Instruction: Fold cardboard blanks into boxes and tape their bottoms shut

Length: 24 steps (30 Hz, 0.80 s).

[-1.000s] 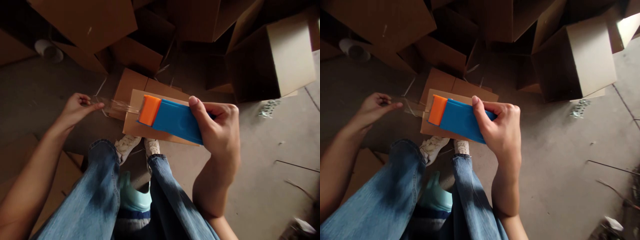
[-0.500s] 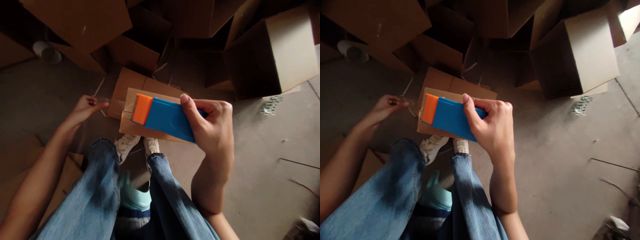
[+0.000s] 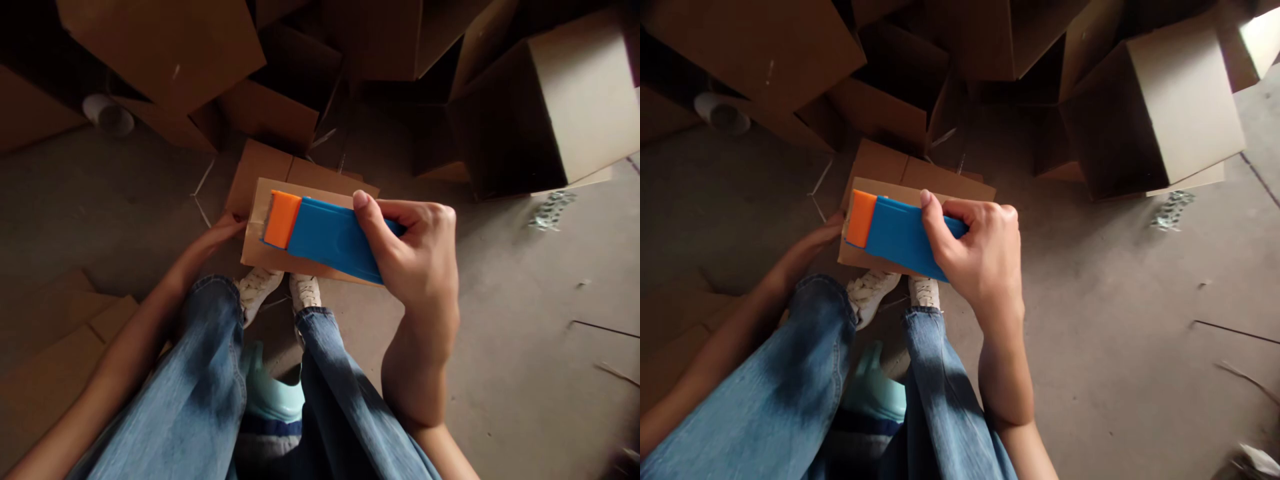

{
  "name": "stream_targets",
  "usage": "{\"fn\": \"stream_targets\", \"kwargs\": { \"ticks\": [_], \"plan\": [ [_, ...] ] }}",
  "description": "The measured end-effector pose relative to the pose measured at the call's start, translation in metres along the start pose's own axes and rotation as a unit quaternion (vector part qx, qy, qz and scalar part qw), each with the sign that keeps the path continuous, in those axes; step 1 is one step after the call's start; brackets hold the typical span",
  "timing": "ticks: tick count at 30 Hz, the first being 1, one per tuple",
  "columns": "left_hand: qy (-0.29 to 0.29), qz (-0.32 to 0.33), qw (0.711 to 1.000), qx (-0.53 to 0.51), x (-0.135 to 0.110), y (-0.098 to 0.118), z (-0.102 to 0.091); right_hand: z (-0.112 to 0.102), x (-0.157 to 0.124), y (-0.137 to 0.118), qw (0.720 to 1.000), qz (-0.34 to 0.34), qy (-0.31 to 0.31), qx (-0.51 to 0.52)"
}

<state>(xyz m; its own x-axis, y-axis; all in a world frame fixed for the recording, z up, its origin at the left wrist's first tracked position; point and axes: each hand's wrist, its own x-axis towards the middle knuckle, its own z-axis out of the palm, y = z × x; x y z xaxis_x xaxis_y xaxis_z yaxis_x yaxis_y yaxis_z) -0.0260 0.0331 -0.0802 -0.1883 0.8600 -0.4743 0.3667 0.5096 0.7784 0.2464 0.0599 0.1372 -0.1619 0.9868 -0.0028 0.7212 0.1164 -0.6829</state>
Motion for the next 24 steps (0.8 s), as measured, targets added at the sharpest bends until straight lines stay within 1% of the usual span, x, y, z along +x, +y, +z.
{"fn": "stream_targets", "kwargs": {
  "ticks": [3,6,8,10,12,13,14,15,17,19,20,21,24],
  "plan": [
    [0.019,-0.040,0.999,-0.031,0.003,-0.001,0.001,0.000,0.000,0.000,1.000,0.002,-0.005,0.002],
    [0.068,-0.066,0.994,-0.050,0.004,0.001,-0.002,0.000,0.000,0.000,1.000,0.004,-0.006,0.005],
    [0.068,-0.076,0.992,-0.068,-0.001,0.007,-0.007,0.001,-0.001,0.000,1.000,-0.002,-0.002,0.013],
    [0.043,-0.082,0.992,-0.090,-0.011,0.021,-0.013,0.001,-0.001,0.000,1.000,-0.007,0.000,0.020],
    [0.027,-0.078,0.988,-0.128,-0.022,0.041,-0.019,0.000,0.000,0.000,1.000,-0.007,-0.003,0.021],
    [0.039,-0.068,0.984,-0.163,-0.027,0.052,-0.021,0.000,0.000,0.000,1.000,-0.005,-0.007,0.019],
    [0.058,-0.042,0.980,-0.185,-0.032,0.064,-0.022,-0.001,0.000,-0.001,1.000,-0.003,-0.010,0.017],
    [0.080,-0.002,0.979,-0.189,-0.035,0.075,-0.021,-0.001,0.000,-0.001,1.000,-0.002,-0.011,0.014],
    [0.126,0.086,0.976,-0.156,-0.036,0.094,-0.016,-0.002,0.000,0.000,1.000,-0.004,-0.012,0.013],
    [0.154,0.145,0.971,-0.113,-0.032,0.105,-0.004,-0.002,0.000,0.000,1.000,-0.009,-0.009,0.019],
    [0.159,0.154,0.971,-0.095,-0.029,0.108,0.003,-0.001,0.000,0.001,1.000,-0.010,-0.009,0.021],
    [0.155,0.145,0.974,-0.080,-0.025,0.109,0.009,-0.001,0.000,0.001,1.000,-0.011,-0.009,0.022],
    [0.130,0.084,0.987,-0.031,-0.017,0.110,0.023,0.000,0.000,0.001,1.000,-0.013,-0.005,0.016]
  ]
}}
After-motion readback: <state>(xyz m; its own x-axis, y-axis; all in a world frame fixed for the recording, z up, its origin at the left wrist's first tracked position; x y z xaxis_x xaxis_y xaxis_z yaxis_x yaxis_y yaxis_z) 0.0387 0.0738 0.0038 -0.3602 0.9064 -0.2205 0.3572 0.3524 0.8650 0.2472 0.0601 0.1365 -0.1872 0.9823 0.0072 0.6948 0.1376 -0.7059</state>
